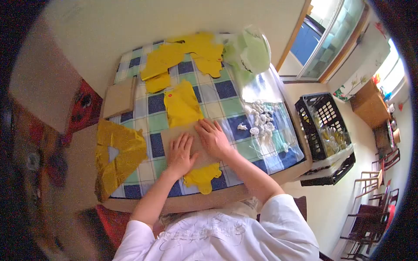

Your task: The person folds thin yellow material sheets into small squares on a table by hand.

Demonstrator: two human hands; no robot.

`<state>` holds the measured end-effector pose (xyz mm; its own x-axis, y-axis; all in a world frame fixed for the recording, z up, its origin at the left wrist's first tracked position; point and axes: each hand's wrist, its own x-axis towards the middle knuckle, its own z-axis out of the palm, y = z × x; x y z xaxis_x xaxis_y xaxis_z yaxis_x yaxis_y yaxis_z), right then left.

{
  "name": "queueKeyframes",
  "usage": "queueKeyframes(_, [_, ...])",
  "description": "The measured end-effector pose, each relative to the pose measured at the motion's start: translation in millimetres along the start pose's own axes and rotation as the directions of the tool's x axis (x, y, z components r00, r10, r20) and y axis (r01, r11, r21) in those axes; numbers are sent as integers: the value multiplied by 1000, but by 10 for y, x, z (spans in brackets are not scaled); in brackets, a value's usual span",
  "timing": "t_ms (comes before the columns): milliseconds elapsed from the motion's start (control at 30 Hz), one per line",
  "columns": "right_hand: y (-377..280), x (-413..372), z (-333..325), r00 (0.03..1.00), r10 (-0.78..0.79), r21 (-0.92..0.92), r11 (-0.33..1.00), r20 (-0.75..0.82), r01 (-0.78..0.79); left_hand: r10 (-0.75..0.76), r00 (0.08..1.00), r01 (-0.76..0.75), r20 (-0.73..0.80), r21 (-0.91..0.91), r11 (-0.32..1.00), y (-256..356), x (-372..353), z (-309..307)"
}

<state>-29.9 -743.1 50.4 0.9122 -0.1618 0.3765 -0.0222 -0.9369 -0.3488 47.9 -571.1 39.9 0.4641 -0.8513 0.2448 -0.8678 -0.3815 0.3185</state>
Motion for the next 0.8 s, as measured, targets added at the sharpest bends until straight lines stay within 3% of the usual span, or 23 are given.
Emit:
queueKeyframes(67, [7,4,15,999,-23,-23,999,-29,22,0,1000,0,5,23,1000,9,-23,-6])
queueKeyframes(167, [146,173,75,993,116,212,971,3,-114,8,1000,-8,-5,60,998,24,-48,4])
queueKeyframes(300, [255,730,173,892,450,239,870,-31,-431,7,1000,-7,-10,72,997,47,-39,-40])
queueKeyframes(400, [343,1067,99,811,560,246,773,170,-585,-10,1000,7,25,117,993,52,-2,-34])
queueKeyframes(500, [621,1281,192,783,428,270,771,451,-577,16,1000,-14,-14,138,990,37,-10,-18])
queueKeyframes(600, [520,1242,85,806,424,339,750,412,-568,24,999,-18,-42,131,991,36,-13,-21])
queueKeyframes(700, [430,1067,-28,897,289,698,564,334,-441,15,1000,-13,-13,148,989,40,-7,-24])
queueKeyframes(800, [525,832,31,935,262,744,570,238,-349,0,1000,2,-12,119,993,42,-14,-13])
